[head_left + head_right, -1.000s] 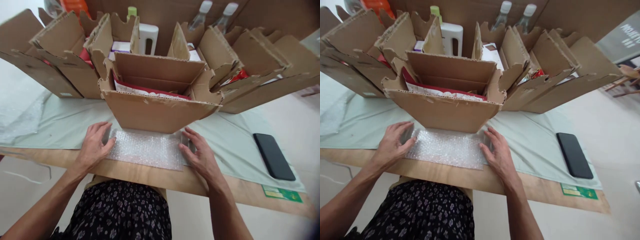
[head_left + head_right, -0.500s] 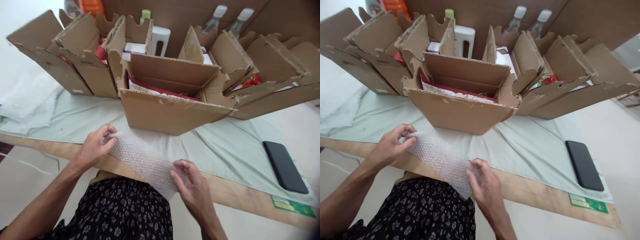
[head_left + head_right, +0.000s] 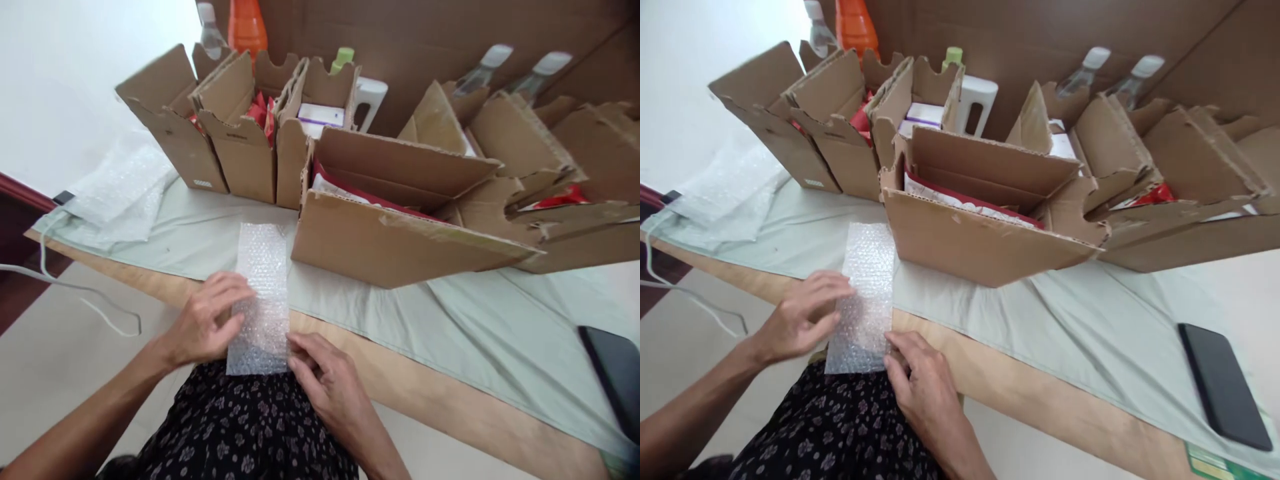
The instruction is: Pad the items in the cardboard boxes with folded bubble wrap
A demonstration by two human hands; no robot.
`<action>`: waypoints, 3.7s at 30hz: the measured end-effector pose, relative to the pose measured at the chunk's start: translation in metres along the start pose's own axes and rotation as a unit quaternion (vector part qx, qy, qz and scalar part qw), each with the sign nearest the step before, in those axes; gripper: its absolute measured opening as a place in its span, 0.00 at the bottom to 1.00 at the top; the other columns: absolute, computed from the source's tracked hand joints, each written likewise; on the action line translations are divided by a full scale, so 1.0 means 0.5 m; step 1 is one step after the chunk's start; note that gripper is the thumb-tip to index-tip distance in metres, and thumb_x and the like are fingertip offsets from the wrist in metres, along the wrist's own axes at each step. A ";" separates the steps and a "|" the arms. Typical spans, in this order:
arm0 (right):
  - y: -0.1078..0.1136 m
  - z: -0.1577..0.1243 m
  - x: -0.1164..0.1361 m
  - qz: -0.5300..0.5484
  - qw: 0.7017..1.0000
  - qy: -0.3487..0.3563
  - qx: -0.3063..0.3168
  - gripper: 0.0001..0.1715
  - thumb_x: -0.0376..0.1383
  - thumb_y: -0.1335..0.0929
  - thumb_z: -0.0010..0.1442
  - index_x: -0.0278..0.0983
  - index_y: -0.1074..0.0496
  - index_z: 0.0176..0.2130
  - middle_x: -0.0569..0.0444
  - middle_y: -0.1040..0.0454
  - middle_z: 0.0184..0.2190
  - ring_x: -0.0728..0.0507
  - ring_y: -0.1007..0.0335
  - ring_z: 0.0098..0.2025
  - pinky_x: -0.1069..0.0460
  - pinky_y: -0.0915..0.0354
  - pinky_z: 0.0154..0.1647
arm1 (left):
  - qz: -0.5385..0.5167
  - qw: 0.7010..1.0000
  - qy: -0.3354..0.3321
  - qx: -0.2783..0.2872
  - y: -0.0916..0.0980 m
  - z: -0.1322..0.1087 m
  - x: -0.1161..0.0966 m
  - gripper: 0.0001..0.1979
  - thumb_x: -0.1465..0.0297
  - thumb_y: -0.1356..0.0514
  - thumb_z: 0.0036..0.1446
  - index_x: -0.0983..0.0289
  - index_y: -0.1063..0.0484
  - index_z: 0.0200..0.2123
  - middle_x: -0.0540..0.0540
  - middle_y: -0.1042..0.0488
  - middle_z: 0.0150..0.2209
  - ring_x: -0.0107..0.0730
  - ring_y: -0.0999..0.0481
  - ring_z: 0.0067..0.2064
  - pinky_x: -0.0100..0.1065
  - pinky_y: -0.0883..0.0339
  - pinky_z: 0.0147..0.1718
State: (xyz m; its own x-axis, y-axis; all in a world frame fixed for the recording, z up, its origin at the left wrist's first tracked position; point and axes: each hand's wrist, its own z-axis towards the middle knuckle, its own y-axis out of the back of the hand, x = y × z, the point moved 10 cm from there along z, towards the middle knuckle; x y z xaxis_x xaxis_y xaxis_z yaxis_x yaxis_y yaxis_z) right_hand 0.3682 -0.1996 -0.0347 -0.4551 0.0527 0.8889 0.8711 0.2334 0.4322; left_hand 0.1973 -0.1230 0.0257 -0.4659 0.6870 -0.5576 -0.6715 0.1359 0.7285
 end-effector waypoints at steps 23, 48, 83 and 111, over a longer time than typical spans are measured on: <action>-0.012 0.061 0.071 -0.138 0.972 0.163 -0.094 0.21 0.33 0.32 0.69 0.37 0.30 0.60 0.49 0.18 0.42 0.42 0.21 0.42 0.46 0.24 0.47 | -0.034 0.990 0.112 -0.079 0.010 -0.091 0.016 0.10 0.78 0.39 0.64 0.63 0.23 0.47 0.56 0.17 0.41 0.35 0.19 0.43 0.35 0.25 0.44; -0.037 0.089 0.118 -0.226 0.941 0.242 -0.069 0.12 0.29 0.35 0.72 0.37 0.24 0.50 0.50 0.16 0.43 0.42 0.21 0.43 0.46 0.30 0.46 | 0.048 0.998 0.033 -0.039 0.005 -0.085 -0.001 0.13 0.78 0.38 0.64 0.60 0.25 0.50 0.55 0.17 0.43 0.44 0.20 0.52 0.50 0.31 0.55; -0.063 0.129 0.124 -0.361 0.897 0.252 -0.037 0.17 0.31 0.34 0.70 0.37 0.27 0.57 0.43 0.22 0.56 0.34 0.28 0.57 0.39 0.34 0.54 | 0.122 0.977 0.147 -0.098 0.013 -0.026 0.074 0.12 0.67 0.41 0.68 0.65 0.23 0.50 0.61 0.20 0.42 0.44 0.22 0.44 0.47 0.25 0.46; 0.149 -0.024 0.134 -0.152 0.979 0.127 -0.048 0.14 0.27 0.28 0.59 0.43 0.26 0.43 0.59 0.18 0.38 0.44 0.21 0.39 0.47 0.26 0.46 | -0.112 0.991 -0.072 0.011 -0.101 0.031 -0.169 0.32 0.64 0.44 0.71 0.58 0.50 0.74 0.62 0.19 0.54 0.42 0.18 0.55 0.37 0.19 0.51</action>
State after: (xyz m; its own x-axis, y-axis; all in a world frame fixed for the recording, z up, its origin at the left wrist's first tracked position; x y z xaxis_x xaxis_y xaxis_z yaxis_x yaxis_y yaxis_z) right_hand 0.4049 -0.1902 0.0591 -0.6467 -0.2505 0.7205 0.7208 0.1083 0.6846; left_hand 0.2795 -0.1770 0.0419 -0.2185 0.7323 -0.6449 -0.7351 0.3111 0.6024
